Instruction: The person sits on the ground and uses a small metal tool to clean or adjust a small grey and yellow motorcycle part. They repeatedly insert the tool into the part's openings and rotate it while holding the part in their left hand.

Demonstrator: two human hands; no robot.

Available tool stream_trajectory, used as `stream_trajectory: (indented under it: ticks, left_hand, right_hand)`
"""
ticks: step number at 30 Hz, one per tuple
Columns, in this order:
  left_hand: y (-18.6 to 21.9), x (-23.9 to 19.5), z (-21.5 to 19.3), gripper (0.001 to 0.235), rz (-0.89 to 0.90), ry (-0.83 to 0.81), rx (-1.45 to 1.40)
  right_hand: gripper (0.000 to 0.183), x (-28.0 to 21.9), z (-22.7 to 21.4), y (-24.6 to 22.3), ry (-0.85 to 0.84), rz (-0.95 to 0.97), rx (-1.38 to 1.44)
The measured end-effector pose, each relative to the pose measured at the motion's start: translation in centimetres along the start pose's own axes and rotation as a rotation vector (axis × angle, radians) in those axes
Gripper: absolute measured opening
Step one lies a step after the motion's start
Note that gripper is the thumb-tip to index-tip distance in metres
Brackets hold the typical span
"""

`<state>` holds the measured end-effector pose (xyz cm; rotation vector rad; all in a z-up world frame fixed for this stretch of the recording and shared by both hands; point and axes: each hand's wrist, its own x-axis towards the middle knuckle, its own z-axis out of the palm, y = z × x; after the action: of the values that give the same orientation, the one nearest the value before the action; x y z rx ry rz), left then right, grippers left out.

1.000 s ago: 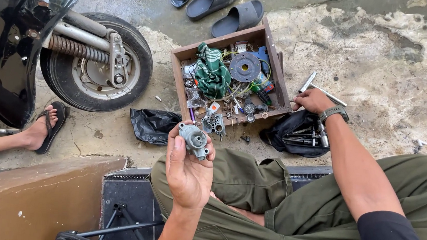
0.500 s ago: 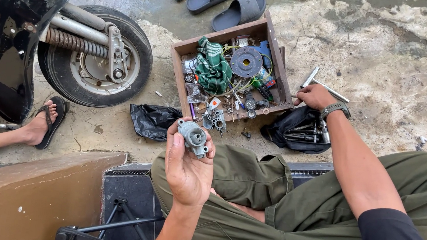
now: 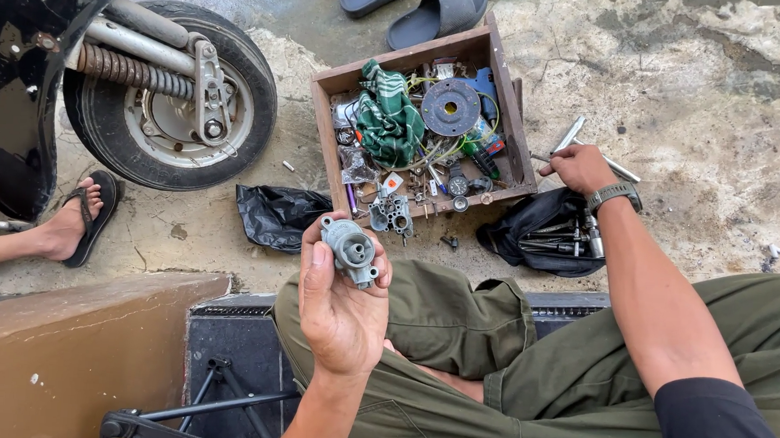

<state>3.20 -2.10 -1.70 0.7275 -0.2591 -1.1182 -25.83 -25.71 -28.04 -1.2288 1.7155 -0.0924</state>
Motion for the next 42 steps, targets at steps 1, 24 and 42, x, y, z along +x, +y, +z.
stream_trajectory:
  ticks: [1, 24, 42]
  left_hand:
    - [0.0, 0.0, 0.0, 0.035, 0.000, 0.001, 0.000]
    - [0.0, -0.1, -0.2, 0.035, -0.024, 0.006, -0.010]
    - [0.2, -0.1, -0.2, 0.034, -0.042, -0.022, -0.009]
  right_hand:
    - [0.034, -0.2, -0.1, -0.1, -0.001, 0.000, 0.000]
    - [0.026, 1.3, 0.2, 1.4, -0.007, -0.028, -0.055]
    - [0.026, 2.1, -0.3, 1.3, 0.255, -0.131, 0.052]
